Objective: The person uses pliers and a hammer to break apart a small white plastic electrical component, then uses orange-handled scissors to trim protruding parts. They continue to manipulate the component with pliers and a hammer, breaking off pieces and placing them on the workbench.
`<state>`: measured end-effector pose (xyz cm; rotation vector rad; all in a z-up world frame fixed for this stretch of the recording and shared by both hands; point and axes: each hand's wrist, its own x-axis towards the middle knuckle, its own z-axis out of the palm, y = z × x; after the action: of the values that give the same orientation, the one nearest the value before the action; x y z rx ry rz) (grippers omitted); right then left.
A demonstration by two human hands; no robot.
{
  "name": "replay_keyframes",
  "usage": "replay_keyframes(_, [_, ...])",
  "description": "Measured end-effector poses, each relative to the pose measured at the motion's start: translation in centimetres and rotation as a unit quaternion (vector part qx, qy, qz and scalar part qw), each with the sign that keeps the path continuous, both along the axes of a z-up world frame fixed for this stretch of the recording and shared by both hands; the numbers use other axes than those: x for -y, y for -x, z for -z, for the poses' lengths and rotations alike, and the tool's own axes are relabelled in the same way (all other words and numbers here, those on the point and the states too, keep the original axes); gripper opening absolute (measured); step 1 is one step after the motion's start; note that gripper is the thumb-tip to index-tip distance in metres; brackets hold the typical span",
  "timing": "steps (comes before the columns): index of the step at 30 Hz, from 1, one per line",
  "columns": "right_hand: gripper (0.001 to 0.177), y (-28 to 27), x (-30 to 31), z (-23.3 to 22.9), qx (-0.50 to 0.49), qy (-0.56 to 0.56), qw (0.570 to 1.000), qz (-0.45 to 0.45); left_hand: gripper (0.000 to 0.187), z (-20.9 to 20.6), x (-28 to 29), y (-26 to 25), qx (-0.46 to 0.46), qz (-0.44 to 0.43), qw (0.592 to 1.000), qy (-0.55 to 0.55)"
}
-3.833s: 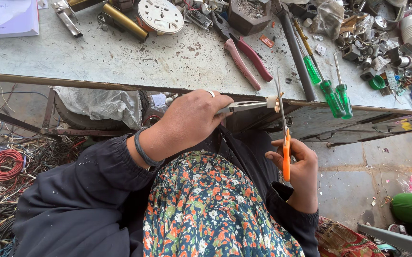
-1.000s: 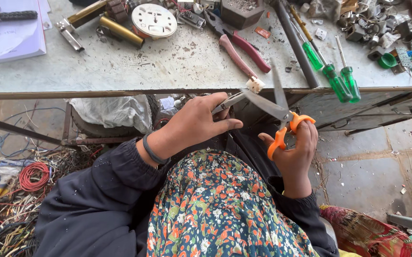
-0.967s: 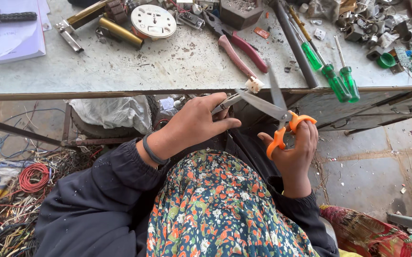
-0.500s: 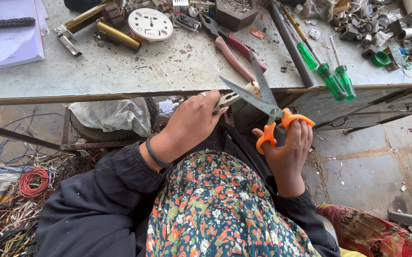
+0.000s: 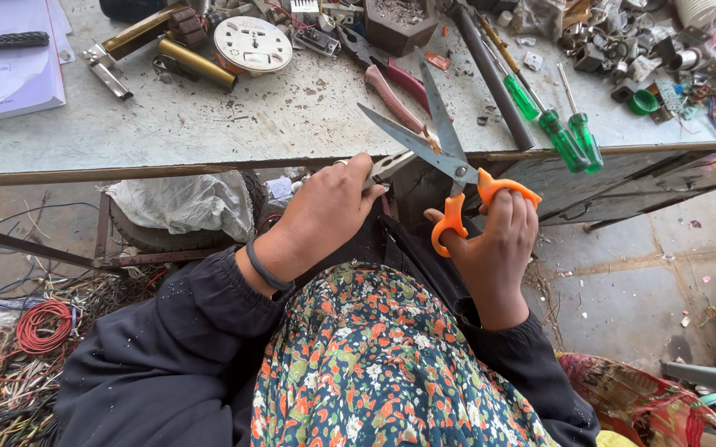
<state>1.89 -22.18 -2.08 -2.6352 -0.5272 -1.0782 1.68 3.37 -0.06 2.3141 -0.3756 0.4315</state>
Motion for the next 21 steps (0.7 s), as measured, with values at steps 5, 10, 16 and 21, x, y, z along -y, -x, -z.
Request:
replay_keyframes(5, [0.062, -1.4, -0.8, -1.3, -0.004, 0.003, 1.0, -0.012, 0.04, -1.2, -0.7, -0.2, -0.053, 0.001, 0.997, 0.058])
replay_keyframes(10, [0.058, -2.1, -1.5, -2.2, 0.009, 0.017, 1.0, 0.001, 0.041, -2.3, -1.0, 0.0, -0.101, -0.008, 0.991, 0.088])
replay_keyframes(16, [0.061, -2.1, -2.5, -3.5, 0.051, 0.043, 0.998, -0.008, 0.038, -2.2, -1.1, -0.2, -0.081, -0.012, 0.994, 0.074])
replay_keyframes(21, [0.063, -2.1, -3.1, -4.0, -0.016, 0.014, 0.999, -0.035, 0.036, -1.6, -1.6, -0.7, -0.065, -0.015, 0.995, 0.072])
